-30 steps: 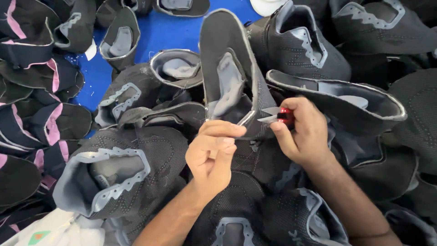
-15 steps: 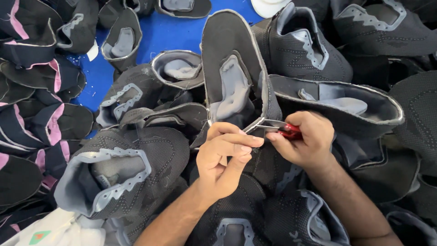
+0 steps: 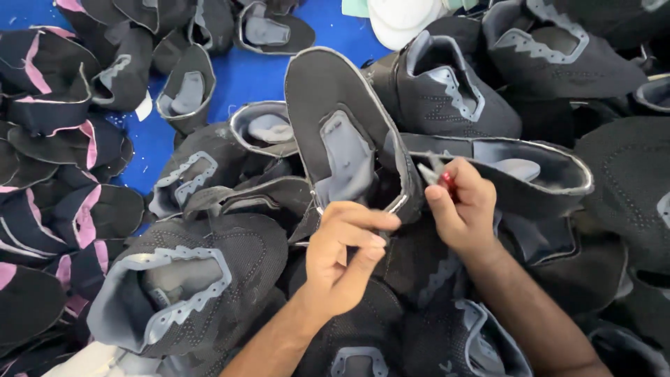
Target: The person trims excess material and threads from shoe uppers using trimming snips.
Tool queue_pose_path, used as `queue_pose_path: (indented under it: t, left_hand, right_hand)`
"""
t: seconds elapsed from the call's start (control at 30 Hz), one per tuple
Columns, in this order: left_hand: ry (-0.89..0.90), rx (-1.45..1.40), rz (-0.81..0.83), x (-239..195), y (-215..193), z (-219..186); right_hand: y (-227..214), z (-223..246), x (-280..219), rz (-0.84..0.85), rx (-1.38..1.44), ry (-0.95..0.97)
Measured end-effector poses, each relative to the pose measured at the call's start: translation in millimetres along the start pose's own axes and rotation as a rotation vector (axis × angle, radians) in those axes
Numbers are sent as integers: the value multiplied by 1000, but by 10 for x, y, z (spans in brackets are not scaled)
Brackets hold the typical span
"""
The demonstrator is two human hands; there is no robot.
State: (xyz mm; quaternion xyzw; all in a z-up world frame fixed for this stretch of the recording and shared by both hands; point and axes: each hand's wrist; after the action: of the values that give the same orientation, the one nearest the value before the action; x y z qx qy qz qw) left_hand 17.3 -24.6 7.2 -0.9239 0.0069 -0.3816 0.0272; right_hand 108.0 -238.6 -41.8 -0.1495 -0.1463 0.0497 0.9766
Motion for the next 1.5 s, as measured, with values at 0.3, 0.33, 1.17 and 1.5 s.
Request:
queue_pose_path:
  t: [0.3,0.33,1.17,1.5]
  left_hand:
    - [-137,444,199,-159,-58,287]
    - [-136,447,195,-191,-79,231]
    - [-548,-1038,-77,-535,-332,-360]
    - [70,737,-231,196,-347,158]
  right_hand:
    - [114,145,85,84,145,-82]
    - [91,22,53,87,146,-86]
    - [-172,-1004,-587,741,-27,-145]
    - [85,49,-27,462,946,481]
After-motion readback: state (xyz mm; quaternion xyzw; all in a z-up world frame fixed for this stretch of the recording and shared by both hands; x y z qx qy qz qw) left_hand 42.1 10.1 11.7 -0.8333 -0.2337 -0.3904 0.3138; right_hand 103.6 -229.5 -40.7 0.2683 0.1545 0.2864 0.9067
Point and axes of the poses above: each hand's wrist, its own x-axis towards the middle knuckle, its own y-axis out of the palm, z = x × y, and after that the axes turned 9 degrees about y, right-handed
